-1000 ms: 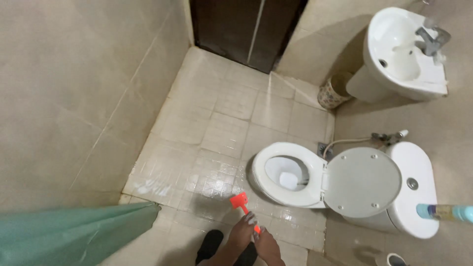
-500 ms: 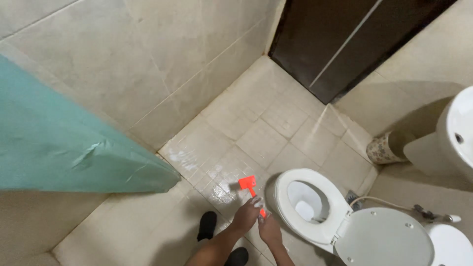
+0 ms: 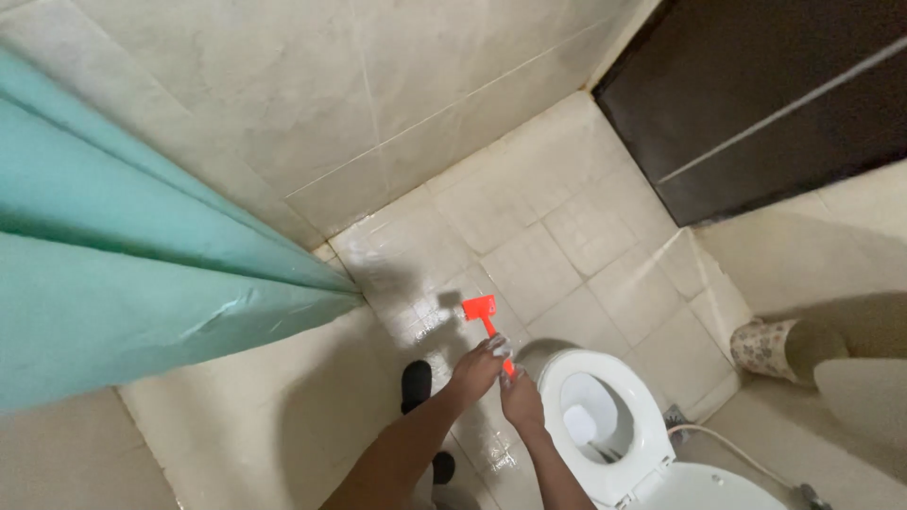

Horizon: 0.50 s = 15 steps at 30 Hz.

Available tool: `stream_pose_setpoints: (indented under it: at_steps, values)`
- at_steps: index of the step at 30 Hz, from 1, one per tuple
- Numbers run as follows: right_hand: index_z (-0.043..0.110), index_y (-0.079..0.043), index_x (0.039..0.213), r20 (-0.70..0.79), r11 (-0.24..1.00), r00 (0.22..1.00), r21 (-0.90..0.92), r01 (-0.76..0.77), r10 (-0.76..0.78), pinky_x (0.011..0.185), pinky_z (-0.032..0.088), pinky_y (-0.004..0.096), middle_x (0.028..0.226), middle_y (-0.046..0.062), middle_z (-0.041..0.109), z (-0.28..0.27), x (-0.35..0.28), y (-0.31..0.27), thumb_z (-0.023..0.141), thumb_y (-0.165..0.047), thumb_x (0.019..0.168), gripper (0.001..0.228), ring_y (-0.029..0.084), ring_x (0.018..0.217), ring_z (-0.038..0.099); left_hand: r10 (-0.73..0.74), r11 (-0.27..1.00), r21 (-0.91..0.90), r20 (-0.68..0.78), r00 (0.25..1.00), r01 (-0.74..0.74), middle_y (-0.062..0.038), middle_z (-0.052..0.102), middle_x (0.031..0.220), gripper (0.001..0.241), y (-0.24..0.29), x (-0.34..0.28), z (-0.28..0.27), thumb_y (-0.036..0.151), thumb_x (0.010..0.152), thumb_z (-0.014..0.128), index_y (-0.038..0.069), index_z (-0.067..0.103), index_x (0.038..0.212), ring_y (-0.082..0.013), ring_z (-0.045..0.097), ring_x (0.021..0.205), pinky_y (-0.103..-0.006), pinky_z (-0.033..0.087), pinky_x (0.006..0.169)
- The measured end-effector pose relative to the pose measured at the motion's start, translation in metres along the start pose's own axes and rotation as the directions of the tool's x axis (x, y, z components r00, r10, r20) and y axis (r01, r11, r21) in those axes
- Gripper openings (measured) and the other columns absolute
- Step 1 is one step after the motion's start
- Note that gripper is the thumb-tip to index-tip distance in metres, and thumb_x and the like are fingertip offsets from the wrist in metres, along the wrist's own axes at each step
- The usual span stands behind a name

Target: The person scrubs the toilet seat and rim using a soapy cloth. They then switch to a red floor scraper to clean the tiled floor around the toilet and near the shower curtain.

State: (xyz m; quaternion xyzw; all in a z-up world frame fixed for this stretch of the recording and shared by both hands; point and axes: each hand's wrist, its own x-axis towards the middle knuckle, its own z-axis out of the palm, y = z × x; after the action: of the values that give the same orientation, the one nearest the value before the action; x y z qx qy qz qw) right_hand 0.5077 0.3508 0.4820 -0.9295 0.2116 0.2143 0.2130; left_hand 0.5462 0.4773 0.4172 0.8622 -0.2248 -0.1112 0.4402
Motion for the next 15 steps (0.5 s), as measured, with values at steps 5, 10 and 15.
stream_pose_setpoints:
  at_steps: [5, 10, 15]
  values:
    - [0.061, -0.007, 0.121, 0.065, 0.994, 0.998, -0.11, -0.015, 0.022, 0.091, 0.052, 0.058, 0.109, 0.028, 0.07, -0.023, 0.035, -0.029, 0.054, -0.041, 0.099, 0.041, 0.049, 0.107, 0.065, 0.083, 0.994, 0.083, -0.13, 0.988, -0.073, -0.019, 0.061, 0.141, 0.036, -0.021, 0.03, -0.009, 0.009, 0.084, 0.064, 0.002, 0.072, 0.119, -0.0327, 0.052, 0.14, -0.0417, 0.045, 0.115]
    - [0.061, -0.006, 0.12, 0.118, 0.983, 0.987, -0.137, 0.122, -0.106, 0.089, 0.052, 0.058, 0.11, 0.029, 0.069, -0.038, 0.081, -0.038, 0.052, -0.041, 0.101, 0.041, 0.05, 0.106, 0.064, -0.017, 1.0, -0.001, -0.174, 0.985, 0.017, -0.02, 0.06, 0.142, 0.035, -0.031, 0.062, -0.011, 0.007, 0.085, 0.063, 0.002, 0.072, 0.118, -0.0342, 0.051, 0.14, -0.0409, 0.045, 0.111]
    - [0.06, -0.008, 0.123, 0.184, 0.953, 0.955, -0.15, 0.263, -0.234, 0.09, 0.054, 0.056, 0.107, 0.028, 0.072, -0.041, 0.158, -0.035, 0.054, -0.044, 0.099, 0.044, 0.049, 0.105, 0.067, -0.016, 0.994, 0.105, -0.233, 0.972, 0.041, -0.013, 0.065, 0.135, 0.036, -0.041, 0.102, -0.024, 0.01, 0.084, 0.066, 0.001, 0.07, 0.118, -0.033, 0.05, 0.141, -0.0423, 0.043, 0.117]
